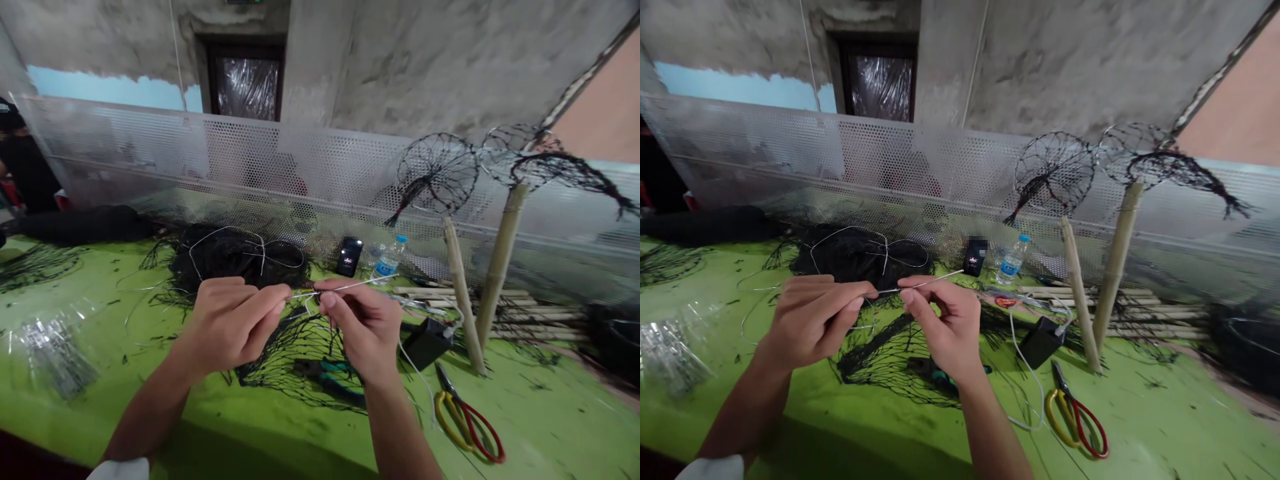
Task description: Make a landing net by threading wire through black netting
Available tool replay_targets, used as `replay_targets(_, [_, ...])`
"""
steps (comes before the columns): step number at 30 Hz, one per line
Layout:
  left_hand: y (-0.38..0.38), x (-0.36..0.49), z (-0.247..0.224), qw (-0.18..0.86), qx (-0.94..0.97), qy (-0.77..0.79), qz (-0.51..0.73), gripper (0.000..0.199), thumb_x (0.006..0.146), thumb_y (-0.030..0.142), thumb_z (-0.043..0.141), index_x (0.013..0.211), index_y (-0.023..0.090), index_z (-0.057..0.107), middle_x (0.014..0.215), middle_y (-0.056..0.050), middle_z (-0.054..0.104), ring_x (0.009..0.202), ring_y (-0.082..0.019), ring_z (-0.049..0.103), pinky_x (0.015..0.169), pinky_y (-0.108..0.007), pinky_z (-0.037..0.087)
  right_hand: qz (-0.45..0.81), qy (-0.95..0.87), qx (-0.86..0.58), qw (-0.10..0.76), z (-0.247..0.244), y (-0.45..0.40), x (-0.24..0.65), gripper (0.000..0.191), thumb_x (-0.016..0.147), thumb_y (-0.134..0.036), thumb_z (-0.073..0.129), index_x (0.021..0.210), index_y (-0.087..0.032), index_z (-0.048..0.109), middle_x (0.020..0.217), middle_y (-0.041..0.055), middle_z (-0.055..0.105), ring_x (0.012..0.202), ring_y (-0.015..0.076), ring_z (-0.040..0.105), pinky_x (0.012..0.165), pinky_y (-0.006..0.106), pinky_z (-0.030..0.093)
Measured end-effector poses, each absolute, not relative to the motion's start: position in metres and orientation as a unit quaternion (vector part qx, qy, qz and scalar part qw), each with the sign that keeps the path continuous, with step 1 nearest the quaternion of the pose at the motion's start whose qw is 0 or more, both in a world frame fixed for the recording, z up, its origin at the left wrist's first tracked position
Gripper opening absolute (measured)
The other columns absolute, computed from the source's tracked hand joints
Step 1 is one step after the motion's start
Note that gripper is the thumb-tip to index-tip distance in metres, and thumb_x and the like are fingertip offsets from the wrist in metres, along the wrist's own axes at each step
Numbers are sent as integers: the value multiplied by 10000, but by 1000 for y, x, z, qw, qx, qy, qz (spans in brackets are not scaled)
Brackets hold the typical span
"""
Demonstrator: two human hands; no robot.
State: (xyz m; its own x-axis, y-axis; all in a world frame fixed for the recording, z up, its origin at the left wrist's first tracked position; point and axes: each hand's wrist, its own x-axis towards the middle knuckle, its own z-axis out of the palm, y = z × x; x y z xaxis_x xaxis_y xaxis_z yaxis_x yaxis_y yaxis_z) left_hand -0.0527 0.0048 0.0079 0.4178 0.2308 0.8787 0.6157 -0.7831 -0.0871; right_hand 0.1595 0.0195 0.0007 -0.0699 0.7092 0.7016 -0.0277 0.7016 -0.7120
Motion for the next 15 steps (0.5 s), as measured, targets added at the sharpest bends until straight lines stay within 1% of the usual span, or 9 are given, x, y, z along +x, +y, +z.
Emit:
replay_targets(2, [6, -52, 7, 211, -818, -255, -471, 150, 1010, 133, 566, 1131, 155, 651, 696, 38, 708, 483, -84, 466, 521, -298, 345, 327, -670, -250, 618, 0, 22, 162, 102, 947, -311, 745, 898, -231, 786, 692, -13, 672, 524, 63, 514, 468, 204, 391])
replay_targets(4, [6, -52, 6, 213, -819, -251, -471, 167, 1007, 131, 561, 1148, 155, 647, 713, 27, 723, 496, -87, 492, 523, -297, 351, 381, -660, -223, 608, -3, 25, 162, 153, 953, -368, 742, 895, -228, 763, 713, -10, 666, 529, 71, 513, 461, 214, 378])
replay_targets(6, [6, -51, 6, 205, -820, -251, -471, 170, 1009, 135, 553, 1147, 165, 647, 683, 37, 700, 484, -87, 465, 519, -294, 348, 413, -653, -194, 605, -7, 27, 163, 206, 941, -419, 754, 882, -222, 741, 706, -12, 641, 532, 76, 489, 459, 225, 344])
replay_targets(9, [5, -51, 7, 185, -829, -251, -465, 150, 1014, 146, 547, 1119, 187, 647, 652, 55, 662, 469, -88, 421, 517, -295, 341, 443, -650, -192, 587, -10, 27, 163, 276, 956, -480, 722, 891, -212, 703, 650, -33, 535, 544, 82, 402, 480, 240, 271])
replay_targets(12, [4, -52, 7, 169, -836, -267, -450, 145, 1023, 156, 546, 1124, 196, 643, 634, 70, 628, 474, -95, 430, 529, -305, 340, 438, -668, -216, 561, -7, 25, 164, 312, 996, -476, 670, 850, -201, 651, 641, -45, 455, 557, 81, 338, 498, 253, 225])
replay_targets(15, [5, -51, 6, 158, -838, -287, -436, 131, 1034, 178, 548, 1121, 209, 641, 605, 85, 586, 470, -104, 434, 540, -314, 338, 404, -684, -232, 561, -2, 25, 166, 279, 1003, -424, 677, 842, -199, 637, 648, -53, 425, 561, 75, 313, 511, 263, 213])
